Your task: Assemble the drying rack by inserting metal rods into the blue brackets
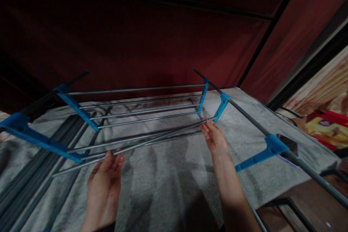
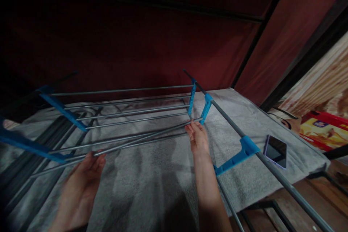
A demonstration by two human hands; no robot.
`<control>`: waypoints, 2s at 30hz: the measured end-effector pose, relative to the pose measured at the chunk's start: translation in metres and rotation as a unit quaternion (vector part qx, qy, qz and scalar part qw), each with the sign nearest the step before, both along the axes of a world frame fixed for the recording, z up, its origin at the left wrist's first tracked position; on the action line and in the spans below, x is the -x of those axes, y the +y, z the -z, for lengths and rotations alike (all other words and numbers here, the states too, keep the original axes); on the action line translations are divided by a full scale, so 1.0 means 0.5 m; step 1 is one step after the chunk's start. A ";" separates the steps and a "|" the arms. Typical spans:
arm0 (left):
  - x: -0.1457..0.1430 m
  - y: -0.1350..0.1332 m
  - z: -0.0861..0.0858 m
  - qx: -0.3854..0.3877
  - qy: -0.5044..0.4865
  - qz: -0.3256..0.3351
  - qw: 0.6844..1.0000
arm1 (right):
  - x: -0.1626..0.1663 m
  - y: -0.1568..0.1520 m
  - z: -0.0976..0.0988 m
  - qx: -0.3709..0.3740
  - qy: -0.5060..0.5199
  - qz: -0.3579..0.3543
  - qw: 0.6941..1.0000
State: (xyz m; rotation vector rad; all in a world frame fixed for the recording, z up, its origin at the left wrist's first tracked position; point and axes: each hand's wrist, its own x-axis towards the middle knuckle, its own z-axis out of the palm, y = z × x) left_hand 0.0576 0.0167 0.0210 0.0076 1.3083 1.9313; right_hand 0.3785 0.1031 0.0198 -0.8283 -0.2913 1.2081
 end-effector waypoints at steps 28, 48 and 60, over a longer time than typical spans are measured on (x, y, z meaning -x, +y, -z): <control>-0.007 -0.002 0.004 -0.001 -0.034 0.015 0.999 | -0.002 0.020 -0.007 -0.031 -0.034 -0.012 0.999; -0.001 -0.005 -0.008 -0.050 -0.008 0.030 0.998 | 0.008 0.011 -0.005 -0.021 -0.030 -0.008 0.999; -0.005 -0.005 -0.013 -0.044 -0.012 0.041 0.998 | 0.020 -0.001 -0.003 0.020 -0.015 -0.023 0.999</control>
